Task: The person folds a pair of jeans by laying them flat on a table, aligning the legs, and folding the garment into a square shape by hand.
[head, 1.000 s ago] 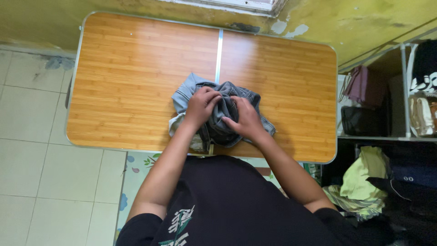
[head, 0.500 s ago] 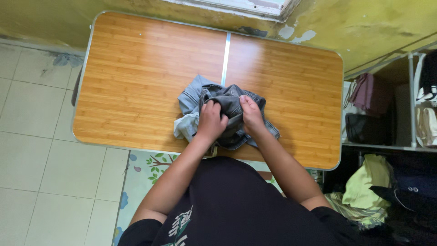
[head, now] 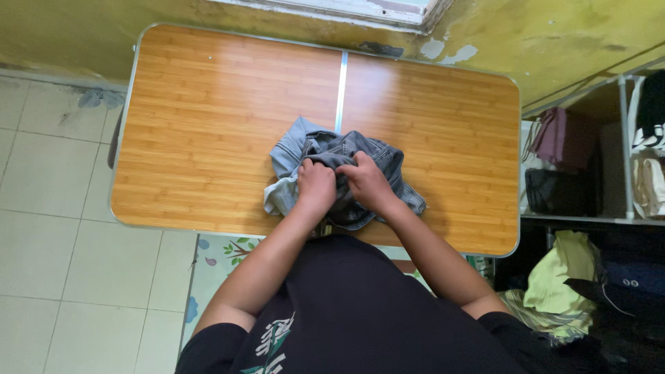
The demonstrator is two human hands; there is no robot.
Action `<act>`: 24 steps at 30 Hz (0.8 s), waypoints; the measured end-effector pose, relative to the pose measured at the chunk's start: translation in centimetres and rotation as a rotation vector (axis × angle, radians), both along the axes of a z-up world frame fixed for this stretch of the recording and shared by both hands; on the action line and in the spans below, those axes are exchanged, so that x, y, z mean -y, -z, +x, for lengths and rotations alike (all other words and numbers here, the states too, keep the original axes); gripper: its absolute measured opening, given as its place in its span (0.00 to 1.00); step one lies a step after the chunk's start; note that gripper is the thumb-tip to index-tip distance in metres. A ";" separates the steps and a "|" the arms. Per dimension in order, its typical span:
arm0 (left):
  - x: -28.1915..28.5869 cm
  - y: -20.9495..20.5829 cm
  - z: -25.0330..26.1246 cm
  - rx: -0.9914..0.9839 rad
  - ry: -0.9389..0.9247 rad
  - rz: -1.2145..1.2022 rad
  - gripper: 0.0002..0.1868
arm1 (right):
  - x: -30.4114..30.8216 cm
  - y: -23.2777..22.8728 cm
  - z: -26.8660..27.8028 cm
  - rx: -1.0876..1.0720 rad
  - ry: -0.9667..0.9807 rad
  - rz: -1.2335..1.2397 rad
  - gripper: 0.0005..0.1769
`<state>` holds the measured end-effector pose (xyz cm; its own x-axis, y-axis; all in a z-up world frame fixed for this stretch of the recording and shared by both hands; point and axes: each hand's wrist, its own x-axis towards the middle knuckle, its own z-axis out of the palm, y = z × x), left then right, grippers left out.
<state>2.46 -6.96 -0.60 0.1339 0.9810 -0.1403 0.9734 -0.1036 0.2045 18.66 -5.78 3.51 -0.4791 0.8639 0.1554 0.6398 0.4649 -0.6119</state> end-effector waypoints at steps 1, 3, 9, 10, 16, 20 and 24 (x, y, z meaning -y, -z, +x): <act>-0.2 0.2 -0.1 -0.097 0.064 -0.059 0.10 | 0.0 -0.5 -0.3 0.060 -0.005 0.014 0.15; -0.2 0.9 -0.3 -0.132 0.077 -0.036 0.10 | 0.1 -1.2 -0.9 0.151 0.035 -0.051 0.13; 0.6 3.8 -0.3 0.022 0.126 0.166 0.08 | -0.5 0.1 -1.8 0.462 0.094 -0.023 0.21; 0.5 4.1 -0.3 0.103 0.153 0.203 0.06 | -0.7 1.0 -1.6 0.549 0.105 -0.050 0.22; 0.5 2.4 -3.2 0.668 0.196 0.189 0.05 | -2.6 8.4 1.6 0.366 0.110 -0.048 0.07; 1.1 -1.4 -5.3 0.836 0.139 0.248 0.04 | -5.4 8.2 5.3 -0.103 0.093 -0.628 0.10; 1.1 -3.2 -6.4 0.866 0.196 0.438 0.07 | -5.4 2.4 7.4 -0.711 0.068 -1.000 0.07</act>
<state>-3.98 -8.10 2.61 0.1841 0.8726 0.4525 0.4637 -0.4830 0.7428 26.09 -0.33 1.09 -0.5076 0.7726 -0.3814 0.0228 -0.4304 -0.9023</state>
